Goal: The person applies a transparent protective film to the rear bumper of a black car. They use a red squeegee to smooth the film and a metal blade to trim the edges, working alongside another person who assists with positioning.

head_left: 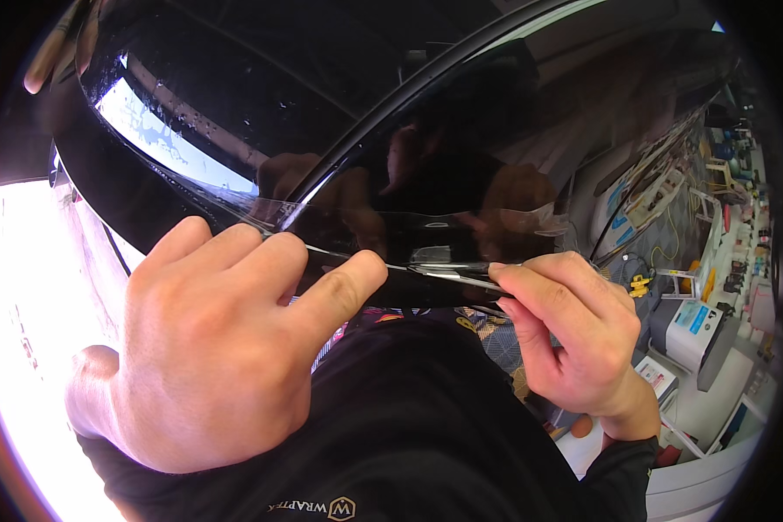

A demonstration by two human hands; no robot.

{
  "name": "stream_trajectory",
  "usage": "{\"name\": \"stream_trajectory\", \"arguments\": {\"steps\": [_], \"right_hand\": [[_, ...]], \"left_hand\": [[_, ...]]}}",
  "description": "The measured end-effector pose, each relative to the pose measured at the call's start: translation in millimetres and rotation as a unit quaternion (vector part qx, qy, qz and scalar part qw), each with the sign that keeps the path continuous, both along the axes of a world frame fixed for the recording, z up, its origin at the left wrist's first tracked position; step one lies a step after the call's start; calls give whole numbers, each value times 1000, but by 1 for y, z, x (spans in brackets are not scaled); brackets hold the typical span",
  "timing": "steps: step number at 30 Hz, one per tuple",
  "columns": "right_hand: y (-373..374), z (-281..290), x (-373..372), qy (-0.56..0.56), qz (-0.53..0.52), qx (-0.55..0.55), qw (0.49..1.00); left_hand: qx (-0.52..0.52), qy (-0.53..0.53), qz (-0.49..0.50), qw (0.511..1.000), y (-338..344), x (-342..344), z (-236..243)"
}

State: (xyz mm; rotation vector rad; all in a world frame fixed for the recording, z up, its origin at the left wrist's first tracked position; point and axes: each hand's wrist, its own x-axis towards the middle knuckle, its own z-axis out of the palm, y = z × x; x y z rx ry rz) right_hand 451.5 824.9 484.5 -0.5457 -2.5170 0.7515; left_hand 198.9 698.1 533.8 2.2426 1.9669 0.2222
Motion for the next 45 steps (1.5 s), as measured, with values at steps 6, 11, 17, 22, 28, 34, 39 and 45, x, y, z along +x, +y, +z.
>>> {"name": "stream_trajectory", "arguments": {"steps": [6, 11, 17, 22, 28, 34, 39, 45], "right_hand": [[3, 0, 2, -4, 7, -4, 1000], [1, 3, 1, -7, 0, -1, 1000], [3, 9, -1, -23, 12, 22, 999], [9, 19, -5, -45, 30, 39, 998], [14, 32, -10, -77, 35, 30, 996], [15, 35, -8, -88, 26, 16, 996], [14, 34, -3, -100, 15, 18, 995], [14, 30, 4, -93, -2, 17, 996]], "left_hand": [[-3, -1, -5, 1000, 1, -1, 0], [-2, -7, -6, 1000, 0, -1, 0], [3, 2, -6, 1000, 1, -1, 1], [26, 3, -6, 1000, 3, -2, -1], [32, 17, -2, 999, 5, -4, 2], [22, 17, -8, 1000, 6, -6, 7], [24, 12, -10, 1000, 6, -7, 6], [16, 21, -7, 1000, 7, -6, 7]]}}
